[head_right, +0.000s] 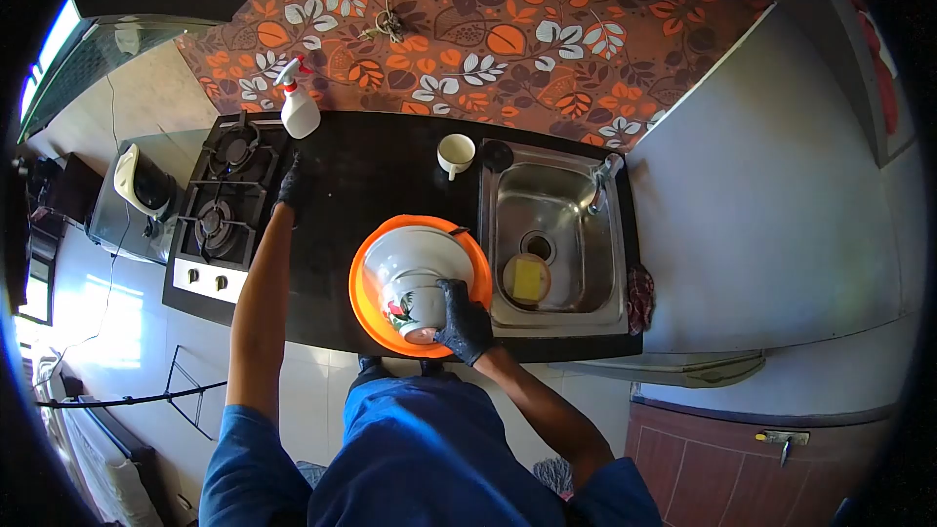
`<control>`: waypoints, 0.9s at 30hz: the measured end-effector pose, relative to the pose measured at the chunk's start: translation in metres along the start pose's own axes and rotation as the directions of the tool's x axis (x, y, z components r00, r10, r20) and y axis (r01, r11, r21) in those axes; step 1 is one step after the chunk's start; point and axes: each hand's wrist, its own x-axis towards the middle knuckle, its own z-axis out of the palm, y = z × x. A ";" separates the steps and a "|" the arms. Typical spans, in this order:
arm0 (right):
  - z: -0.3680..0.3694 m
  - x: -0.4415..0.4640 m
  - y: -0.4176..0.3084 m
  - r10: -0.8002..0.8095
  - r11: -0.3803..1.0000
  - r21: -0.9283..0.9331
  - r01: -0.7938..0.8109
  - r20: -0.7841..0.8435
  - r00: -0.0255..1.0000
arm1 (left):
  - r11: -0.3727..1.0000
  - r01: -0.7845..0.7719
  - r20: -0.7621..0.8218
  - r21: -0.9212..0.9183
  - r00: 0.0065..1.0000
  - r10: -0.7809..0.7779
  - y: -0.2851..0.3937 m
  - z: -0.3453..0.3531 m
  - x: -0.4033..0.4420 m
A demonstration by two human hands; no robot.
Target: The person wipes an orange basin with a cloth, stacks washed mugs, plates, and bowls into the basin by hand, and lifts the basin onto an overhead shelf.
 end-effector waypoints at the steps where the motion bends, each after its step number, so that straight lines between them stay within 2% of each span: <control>1: 0.000 0.000 0.000 0.014 1.000 0.008 -0.014 -0.006 1.000 | 0.999 0.018 0.022 -0.031 1.000 -0.017 0.012 0.000 -0.013; 4: 0.000 -0.002 0.003 -0.052 0.999 -0.009 0.052 -0.049 0.997 | 0.961 0.201 0.160 -0.193 0.972 -0.171 0.019 0.013 -0.033; 5: 0.000 -0.001 0.005 -0.090 0.996 -0.020 0.089 -0.069 0.994 | 0.958 0.126 0.089 -0.257 0.990 -0.106 0.059 0.009 -0.071; 7: 0.000 0.000 0.006 -0.131 0.991 -0.031 0.128 -0.092 0.987 | 0.973 0.013 -0.002 -0.231 1.000 -0.014 0.066 0.017 -0.104; 9: -0.002 0.001 0.007 -0.141 0.990 -0.037 0.137 -0.140 0.980 | 0.972 -0.234 -0.068 0.031 0.969 0.236 0.078 0.027 -0.135; 11: -0.001 -0.001 0.009 -0.146 0.989 -0.039 0.142 -0.183 0.972 | 0.937 -0.226 0.078 0.267 0.974 0.213 0.086 0.026 -0.160; 13: -0.008 0.001 0.014 -0.124 0.992 -0.008 0.126 -0.237 0.963 | 0.869 -0.332 -0.061 0.366 0.924 0.378 0.045 0.042 -0.179; 14: -0.014 0.003 0.018 -0.101 0.993 0.023 0.113 -0.288 0.952 | 0.869 -0.332 -0.063 0.367 0.923 0.379 0.049 0.041 -0.193; 16: -0.025 0.004 0.027 -0.051 0.992 0.089 0.092 -0.384 0.922 | 0.939 -0.268 -0.160 0.215 0.939 0.304 0.063 0.042 -0.222; 19: -0.020 0.009 0.073 0.036 0.989 0.147 0.027 -0.409 0.912 | 0.954 -0.195 -0.237 0.226 0.939 0.248 0.068 0.055 -0.257; 21: -0.013 0.013 0.098 0.127 0.978 0.204 -0.040 -0.429 0.894 | 0.998 -0.029 -0.318 0.063 0.947 0.047 0.066 0.066 -0.275; 22: -0.011 0.012 0.102 0.124 0.978 0.205 -0.038 -0.427 0.896 | 0.998 -0.026 -0.321 0.064 0.946 0.045 0.070 0.071 -0.285; 24: -0.006 0.008 0.106 0.233 0.930 0.341 -0.135 -0.266 0.935 | 0.982 0.067 -0.306 -0.177 0.944 -0.119 0.085 0.081 -0.307; 26: -0.002 0.006 0.108 0.318 0.857 0.451 -0.248 -0.084 0.945 | 0.901 0.155 -0.256 -0.406 0.927 -0.274 0.094 0.086 -0.319; 27: 0.000 0.008 0.110 0.313 0.858 0.451 -0.246 -0.079 0.947 | 0.855 0.181 -0.246 -0.487 0.911 -0.332 0.096 0.091 -0.321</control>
